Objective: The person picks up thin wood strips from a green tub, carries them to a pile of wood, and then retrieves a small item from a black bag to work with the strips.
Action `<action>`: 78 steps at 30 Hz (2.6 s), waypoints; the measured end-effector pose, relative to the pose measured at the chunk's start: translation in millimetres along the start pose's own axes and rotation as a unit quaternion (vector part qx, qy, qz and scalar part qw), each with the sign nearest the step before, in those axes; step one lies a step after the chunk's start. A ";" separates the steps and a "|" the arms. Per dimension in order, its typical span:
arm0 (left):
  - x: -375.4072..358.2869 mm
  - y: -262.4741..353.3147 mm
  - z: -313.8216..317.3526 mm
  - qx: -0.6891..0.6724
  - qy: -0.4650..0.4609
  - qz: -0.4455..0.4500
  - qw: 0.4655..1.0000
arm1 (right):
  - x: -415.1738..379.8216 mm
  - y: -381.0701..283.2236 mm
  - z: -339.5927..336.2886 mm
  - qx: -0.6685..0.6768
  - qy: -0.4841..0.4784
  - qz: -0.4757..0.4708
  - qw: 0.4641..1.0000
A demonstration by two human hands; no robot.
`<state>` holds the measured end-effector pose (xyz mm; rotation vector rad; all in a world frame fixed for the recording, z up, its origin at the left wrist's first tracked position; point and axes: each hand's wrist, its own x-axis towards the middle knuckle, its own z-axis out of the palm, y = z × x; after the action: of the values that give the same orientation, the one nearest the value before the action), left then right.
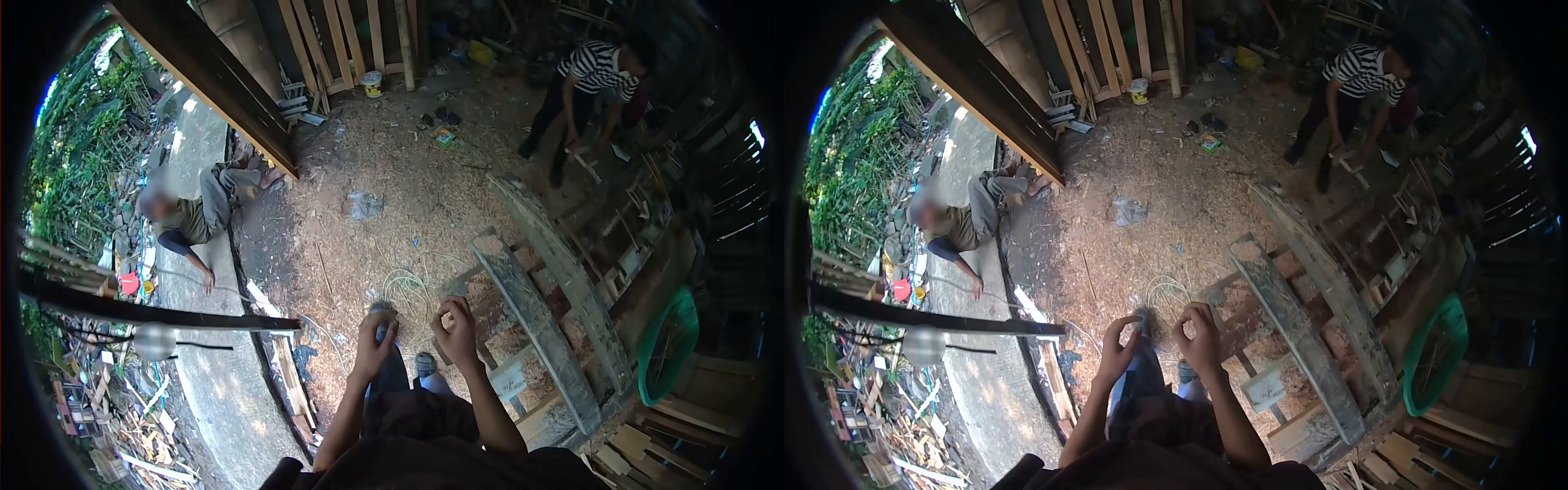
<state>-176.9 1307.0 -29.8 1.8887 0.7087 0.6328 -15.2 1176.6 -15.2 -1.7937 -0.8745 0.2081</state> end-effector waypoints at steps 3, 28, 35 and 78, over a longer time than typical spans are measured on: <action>79.2 -33.9 -16.0 0.034 -0.036 -0.018 0.999 | 63.8 23.4 37.6 0.011 0.008 0.007 1.000; 837.7 -128.1 6.2 0.039 -0.177 0.066 0.981 | 711.4 194.2 172.5 -0.042 0.130 0.100 0.986; 1029.4 -81.8 62.0 -0.036 -0.133 0.049 0.989 | 941.8 216.0 133.7 -0.030 0.055 0.049 0.997; 1828.7 -152.4 502.7 0.051 -0.391 0.110 0.912 | 1614.1 632.1 -29.9 -0.075 0.215 0.293 0.929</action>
<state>1409.4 2351.2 -144.0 2.1069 0.0040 -0.0669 1444.8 2104.4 -131.0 -2.0997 -0.0280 0.1184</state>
